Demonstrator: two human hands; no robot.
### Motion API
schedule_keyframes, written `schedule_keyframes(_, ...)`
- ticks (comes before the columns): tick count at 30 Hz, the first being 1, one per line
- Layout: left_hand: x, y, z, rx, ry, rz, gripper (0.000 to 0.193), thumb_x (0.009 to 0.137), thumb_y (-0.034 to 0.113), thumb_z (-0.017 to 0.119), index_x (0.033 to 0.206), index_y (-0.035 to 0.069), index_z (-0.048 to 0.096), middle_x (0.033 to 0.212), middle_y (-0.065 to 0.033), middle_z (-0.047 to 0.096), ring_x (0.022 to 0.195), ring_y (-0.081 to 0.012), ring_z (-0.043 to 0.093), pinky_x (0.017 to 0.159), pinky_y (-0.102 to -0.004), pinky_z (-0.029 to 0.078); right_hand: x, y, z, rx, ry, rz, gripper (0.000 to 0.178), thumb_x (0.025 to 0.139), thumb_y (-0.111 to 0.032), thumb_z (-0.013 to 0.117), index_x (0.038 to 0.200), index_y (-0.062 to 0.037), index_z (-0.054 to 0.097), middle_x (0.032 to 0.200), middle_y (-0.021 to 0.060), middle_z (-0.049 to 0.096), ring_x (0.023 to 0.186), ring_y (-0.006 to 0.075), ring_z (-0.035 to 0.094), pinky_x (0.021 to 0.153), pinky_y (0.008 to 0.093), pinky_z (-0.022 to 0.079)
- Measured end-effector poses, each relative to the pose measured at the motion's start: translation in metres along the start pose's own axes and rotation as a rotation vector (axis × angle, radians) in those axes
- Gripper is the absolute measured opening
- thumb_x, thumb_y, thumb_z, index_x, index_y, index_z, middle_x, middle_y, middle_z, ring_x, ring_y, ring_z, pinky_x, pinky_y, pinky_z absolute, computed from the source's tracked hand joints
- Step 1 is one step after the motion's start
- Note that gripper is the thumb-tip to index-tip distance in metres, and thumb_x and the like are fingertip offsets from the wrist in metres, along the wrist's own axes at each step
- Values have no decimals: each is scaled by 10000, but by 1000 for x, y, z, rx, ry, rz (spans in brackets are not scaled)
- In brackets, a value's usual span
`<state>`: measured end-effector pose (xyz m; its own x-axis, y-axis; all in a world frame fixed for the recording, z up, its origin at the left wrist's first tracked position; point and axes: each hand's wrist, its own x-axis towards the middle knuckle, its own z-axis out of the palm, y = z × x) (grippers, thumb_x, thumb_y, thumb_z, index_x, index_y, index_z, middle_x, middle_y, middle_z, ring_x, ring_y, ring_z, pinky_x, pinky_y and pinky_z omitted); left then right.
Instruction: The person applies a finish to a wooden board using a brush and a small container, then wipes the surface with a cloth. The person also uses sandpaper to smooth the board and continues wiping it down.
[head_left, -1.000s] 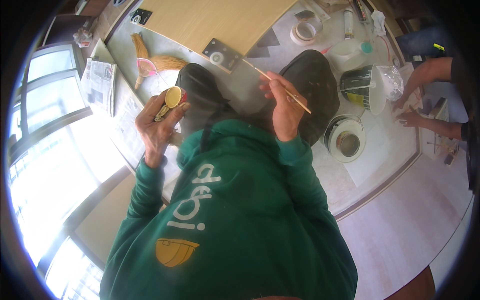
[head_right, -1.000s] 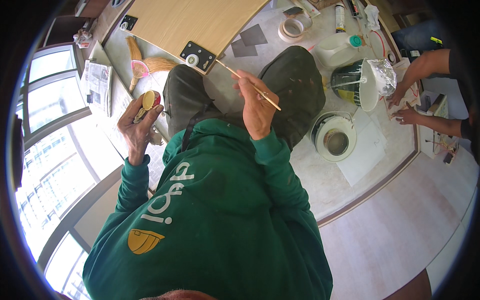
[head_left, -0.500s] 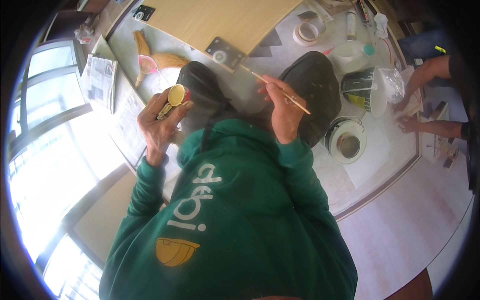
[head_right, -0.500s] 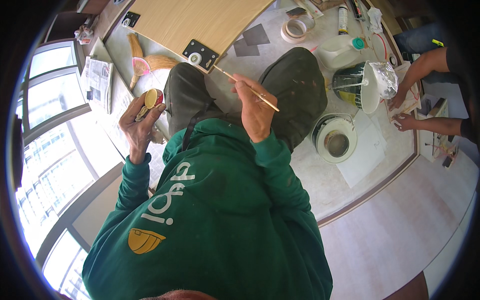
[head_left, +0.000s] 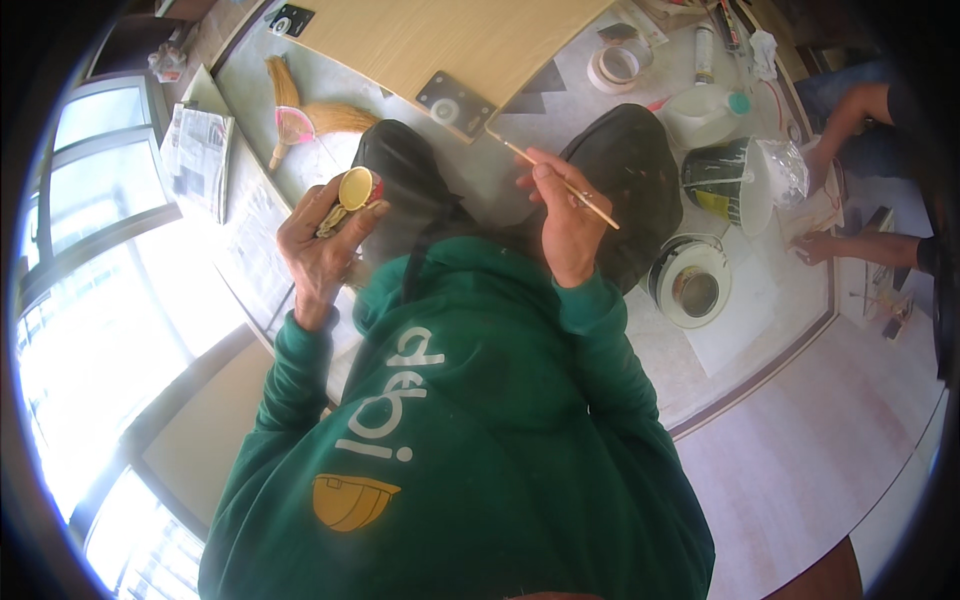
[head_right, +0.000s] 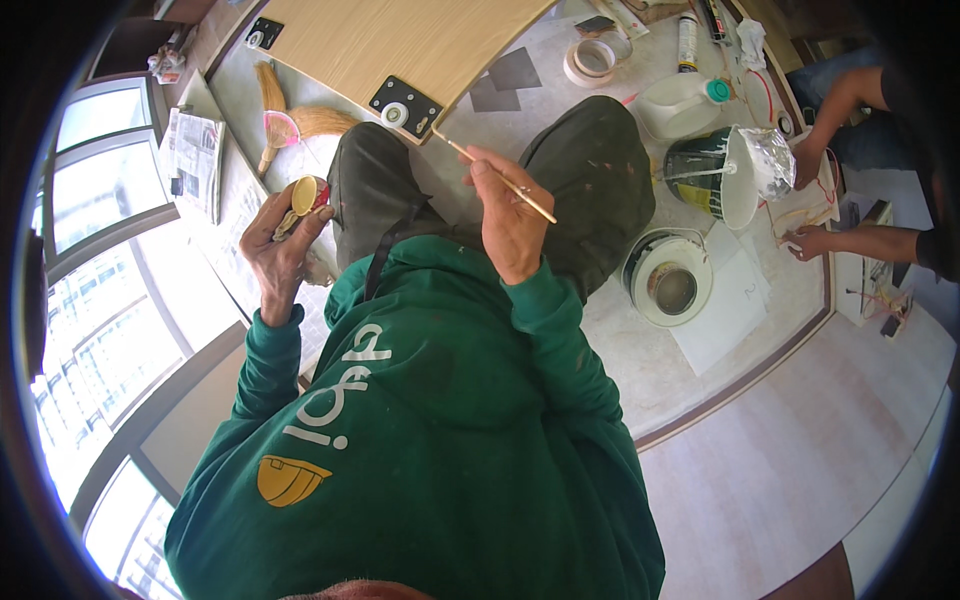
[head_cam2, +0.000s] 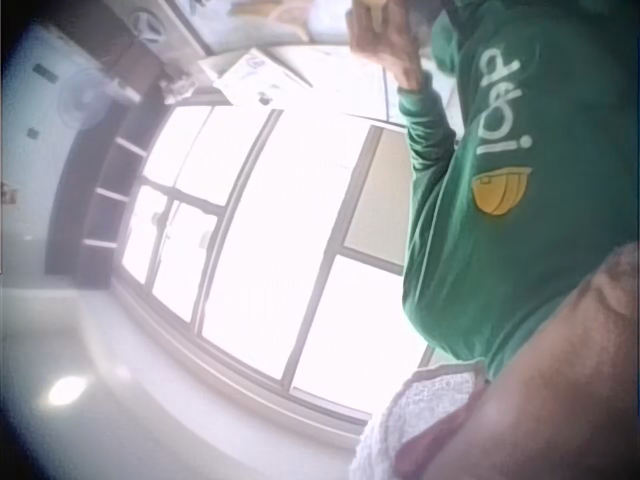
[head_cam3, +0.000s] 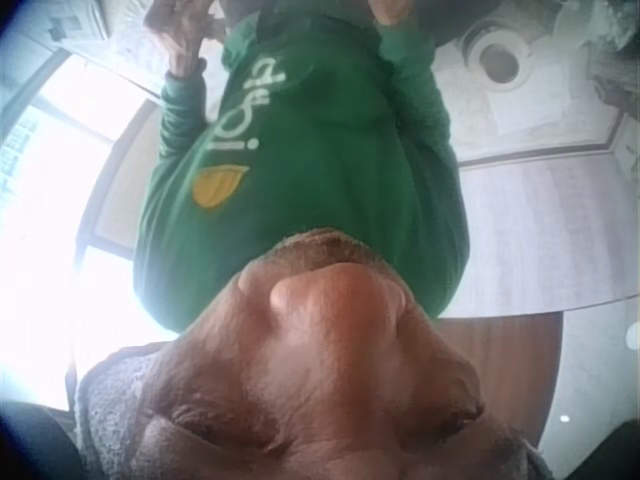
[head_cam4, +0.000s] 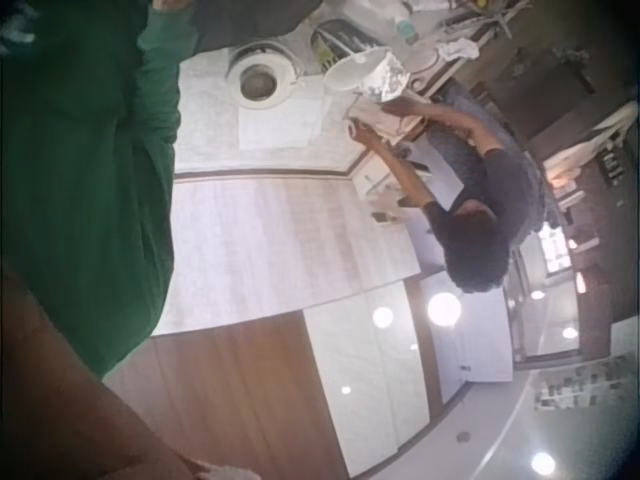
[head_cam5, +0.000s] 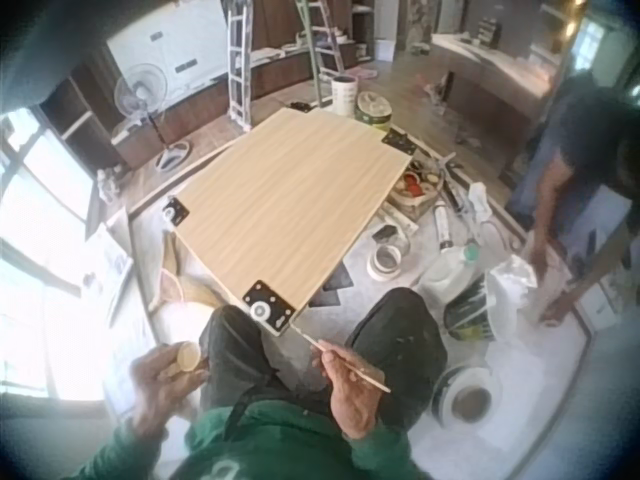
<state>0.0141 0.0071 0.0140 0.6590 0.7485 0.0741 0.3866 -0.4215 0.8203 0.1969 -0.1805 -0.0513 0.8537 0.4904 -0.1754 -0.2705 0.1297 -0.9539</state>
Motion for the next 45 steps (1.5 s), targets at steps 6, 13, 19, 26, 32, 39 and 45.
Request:
schedule_keyframes(6,0,-4,0,-21,-6,-5,485,770,220,934,1160,-14,764,950,-79,732,811,-143,653,716,-269,534,-12,0,6,47,-49,88,224,1014,-68,625,1183,39,727,1059,105,759,853,123,652,802,255,534)
schedule_keyframes(13,-1,-3,1,-27,7,-16,484,775,220,932,1161,-16,762,948,-73,725,820,-132,646,718,-264,524,-10,-10,0,-25,-51,46,233,1019,-101,623,1177,26,737,1024,94,769,835,110,658,731,245,499)
schedule_keyframes(19,-2,-6,1,-38,11,-4,463,772,175,928,1157,-21,761,944,-65,720,823,-122,640,730,-265,518,0,-8,0,-62,2,22,249,1008,-106,612,1175,31,736,1051,135,773,838,157,697,746,271,507)
schedule_keyframes(26,-1,0,-1,-94,-5,-31,416,786,118,898,1162,-4,768,930,-49,708,819,-103,629,717,-261,498,-21,-20,6,-135,-52,-13,231,1016,-86,629,1187,38,721,1066,138,754,853,154,683,781,279,551)
schedule_keyframes(32,-6,-5,0,-126,-3,-44,408,787,106,892,1165,10,774,903,-36,690,808,-95,622,700,-256,487,-9,-7,5,-167,-19,-68,223,1022,-89,631,1191,20,728,1050,120,763,834,135,679,727,258,521)
schedule_keyframes(39,-10,-12,-4,-117,10,-54,456,766,158,919,1147,-35,757,881,-36,687,788,-97,602,705,-254,481,-13,-11,8,-186,-46,-51,236,1030,-122,629,1195,12,731,1037,109,771,809,120,672,693,249,491)
schedule_keyframes(45,-11,-19,1,-85,-3,0,412,773,132,898,1153,27,777,874,-34,677,768,-103,614,677,-273,489,4,-10,4,-171,43,-107,235,1029,-129,629,1187,7,737,1035,111,772,812,124,675,706,252,497)
